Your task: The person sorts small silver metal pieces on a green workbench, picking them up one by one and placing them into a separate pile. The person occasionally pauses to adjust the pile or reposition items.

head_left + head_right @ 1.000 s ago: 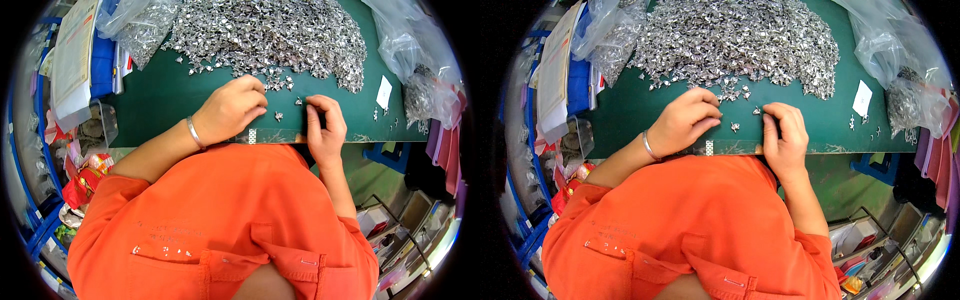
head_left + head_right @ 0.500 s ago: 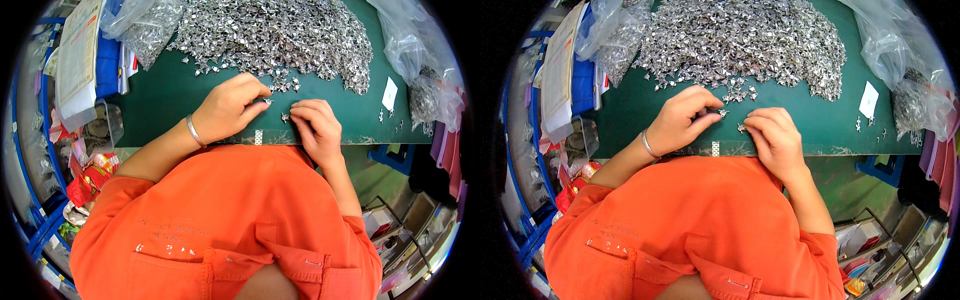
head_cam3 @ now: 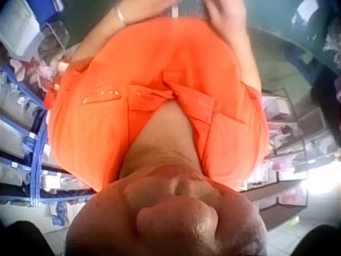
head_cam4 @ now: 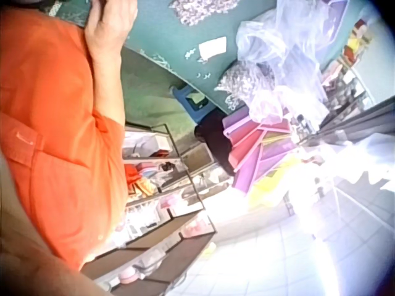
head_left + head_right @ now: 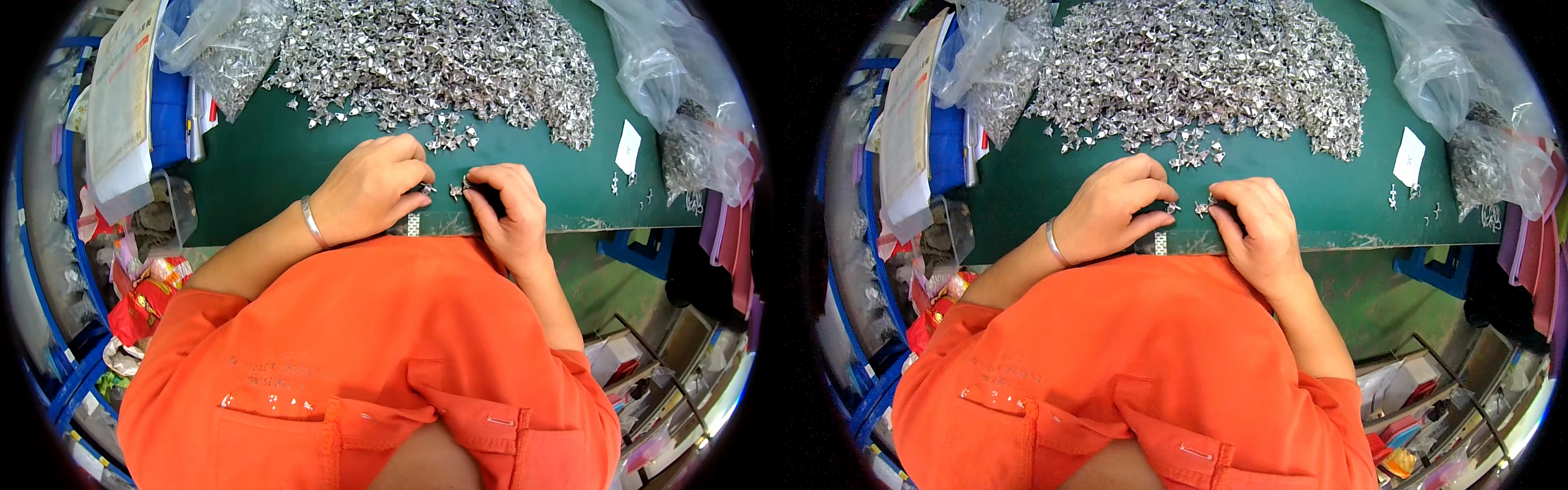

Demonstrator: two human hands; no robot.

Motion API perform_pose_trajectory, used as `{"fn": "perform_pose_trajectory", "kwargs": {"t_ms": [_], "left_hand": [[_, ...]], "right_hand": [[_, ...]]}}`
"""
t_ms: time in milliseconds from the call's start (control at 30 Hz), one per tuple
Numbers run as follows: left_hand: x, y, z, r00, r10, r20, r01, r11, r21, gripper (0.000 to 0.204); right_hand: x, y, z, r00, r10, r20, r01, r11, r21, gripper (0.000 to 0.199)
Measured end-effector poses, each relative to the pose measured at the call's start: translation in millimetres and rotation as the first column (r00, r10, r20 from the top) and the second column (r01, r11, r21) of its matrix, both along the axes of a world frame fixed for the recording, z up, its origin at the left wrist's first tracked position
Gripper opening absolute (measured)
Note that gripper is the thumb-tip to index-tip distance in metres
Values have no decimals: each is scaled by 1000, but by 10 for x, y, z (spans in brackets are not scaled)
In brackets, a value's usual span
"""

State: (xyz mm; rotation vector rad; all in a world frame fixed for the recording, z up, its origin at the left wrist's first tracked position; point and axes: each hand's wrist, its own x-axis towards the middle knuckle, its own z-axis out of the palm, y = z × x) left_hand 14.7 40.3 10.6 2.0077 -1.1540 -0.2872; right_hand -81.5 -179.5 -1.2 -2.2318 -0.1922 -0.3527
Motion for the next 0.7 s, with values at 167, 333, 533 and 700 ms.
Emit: {"fn": "perform_pose_trajectory", "kwargs": {"t_ms": [167, 333, 533, 700], "left_hand": [[-1, -63, -32, 1000, 4, 21, -2, 996, -89, 22], [-44, -268, -108, 974, -70, 217, 79, 996, -29, 17], [0, -226, -95, 968, -19, 249, 31, 998, -46, 12], [26, -140, -39, 982, 46, 183, -34, 997, -66, 12]], "right_hand": [[-24, -51, 3, 991, -121, -55, 127, 982, 140, 25], [20, 16, 14, 999, 32, 8, -32, 999, -18, 21], [-13, 85, -30, 992, -128, 19, 124, 985, 123, 14], [32, -71, -31, 958, -285, -16, 286, 955, 83, 12]]}}
